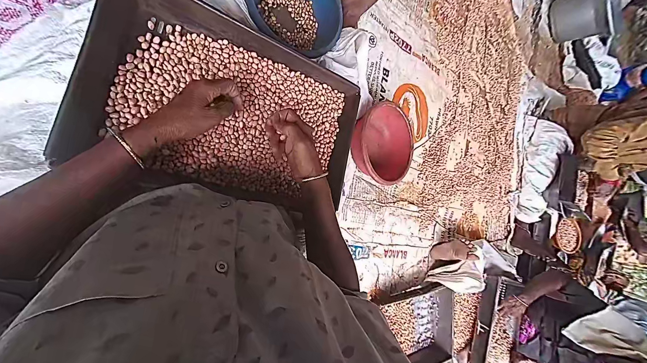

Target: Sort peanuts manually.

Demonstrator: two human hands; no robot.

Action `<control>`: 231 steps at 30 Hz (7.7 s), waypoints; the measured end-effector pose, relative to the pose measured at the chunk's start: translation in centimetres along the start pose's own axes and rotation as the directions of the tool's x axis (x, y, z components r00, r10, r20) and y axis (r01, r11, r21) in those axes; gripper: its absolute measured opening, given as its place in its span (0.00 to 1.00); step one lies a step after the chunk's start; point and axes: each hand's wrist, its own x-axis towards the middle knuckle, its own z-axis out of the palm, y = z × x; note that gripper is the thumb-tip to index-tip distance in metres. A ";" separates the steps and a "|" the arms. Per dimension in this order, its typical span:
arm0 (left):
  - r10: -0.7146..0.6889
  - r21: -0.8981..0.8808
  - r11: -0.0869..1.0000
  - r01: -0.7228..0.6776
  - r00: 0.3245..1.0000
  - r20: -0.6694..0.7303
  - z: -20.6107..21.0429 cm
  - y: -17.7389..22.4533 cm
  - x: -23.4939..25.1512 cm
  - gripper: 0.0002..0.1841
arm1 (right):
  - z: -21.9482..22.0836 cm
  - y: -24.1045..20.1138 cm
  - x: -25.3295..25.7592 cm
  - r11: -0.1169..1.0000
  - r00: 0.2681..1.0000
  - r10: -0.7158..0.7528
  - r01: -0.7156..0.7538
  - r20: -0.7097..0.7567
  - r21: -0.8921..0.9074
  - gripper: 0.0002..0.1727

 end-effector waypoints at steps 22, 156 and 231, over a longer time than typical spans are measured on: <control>0.263 0.572 0.748 -0.337 0.942 0.210 2.3 -1.3 0.3 0.09 | 4.1 2.9 -2.4 0.219 0.943 -0.265 0.264 0.203 -0.939 0.11; 0.353 0.388 0.747 -0.539 0.817 0.456 14.2 2.0 5.1 0.08 | -4.1 -2.9 -8.2 -0.131 0.925 0.251 -0.260 -0.286 -0.957 0.13; 0.144 0.266 0.884 -0.383 0.767 0.626 12.0 4.4 3.5 0.05 | -9.7 0.3 -11.6 0.980 0.961 -0.116 0.152 -0.250 0.130 0.15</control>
